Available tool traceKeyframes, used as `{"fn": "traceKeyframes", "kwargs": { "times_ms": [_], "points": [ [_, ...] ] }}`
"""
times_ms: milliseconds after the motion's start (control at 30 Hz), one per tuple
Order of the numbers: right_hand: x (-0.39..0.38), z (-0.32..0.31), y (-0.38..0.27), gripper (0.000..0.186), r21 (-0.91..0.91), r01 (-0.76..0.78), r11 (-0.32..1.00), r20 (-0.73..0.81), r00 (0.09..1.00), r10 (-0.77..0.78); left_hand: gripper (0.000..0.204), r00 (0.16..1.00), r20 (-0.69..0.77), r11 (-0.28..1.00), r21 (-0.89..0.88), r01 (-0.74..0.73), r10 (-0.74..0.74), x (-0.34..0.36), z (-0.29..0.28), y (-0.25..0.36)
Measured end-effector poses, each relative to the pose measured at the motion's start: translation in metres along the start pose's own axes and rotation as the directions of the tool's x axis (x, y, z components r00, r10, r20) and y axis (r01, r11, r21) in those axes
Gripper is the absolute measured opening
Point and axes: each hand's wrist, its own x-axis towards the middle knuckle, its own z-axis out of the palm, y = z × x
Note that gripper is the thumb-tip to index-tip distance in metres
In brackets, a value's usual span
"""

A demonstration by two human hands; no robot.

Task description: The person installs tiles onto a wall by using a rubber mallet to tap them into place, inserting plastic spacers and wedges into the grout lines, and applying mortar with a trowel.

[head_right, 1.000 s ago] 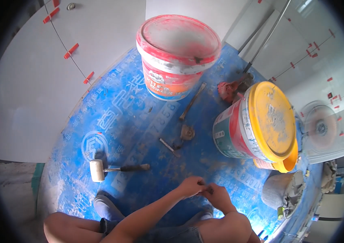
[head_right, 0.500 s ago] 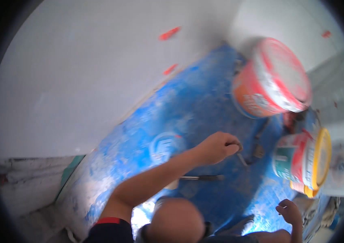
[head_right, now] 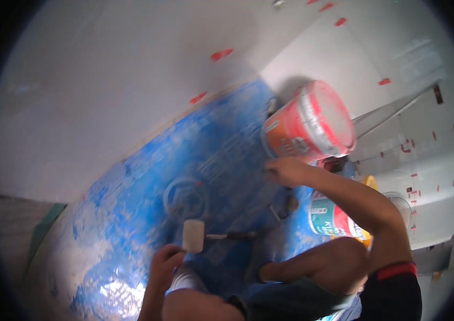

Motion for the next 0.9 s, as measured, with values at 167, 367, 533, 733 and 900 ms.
{"fn": "traceKeyframes", "kwargs": {
  "times_ms": [167,367,533,733,900],
  "points": [
    [0.021,-0.003,0.031,0.032,0.196,-0.079,0.977,0.028,0.997,0.075,0.011,0.946,-0.29,0.981,-0.084,-0.174,0.143,-0.004,-0.004,0.032],
    [0.144,0.056,0.132,0.042,0.231,-0.275,0.934,-0.323,0.884,0.34,0.017,0.899,-0.42,0.968,-0.152,-0.202,0.122,-0.007,-0.043,-0.002],
    [0.217,0.071,0.231,0.054,0.011,-0.514,0.857,-0.186,0.842,0.507,0.022,0.85,-0.526,0.983,-0.157,-0.094,-0.002,-0.033,-0.014,0.006],
    [0.27,0.082,0.305,0.061,0.378,-0.839,0.392,-0.175,0.351,0.92,0.017,0.688,-0.716,0.99,0.14,-0.029,0.122,-0.072,-0.078,-0.084],
    [0.28,0.068,0.307,0.058,0.206,-0.907,0.367,-0.035,0.368,0.929,0.016,0.777,-0.622,0.891,-0.403,-0.21,-0.099,-0.121,-0.044,-0.062]
  ]
}}
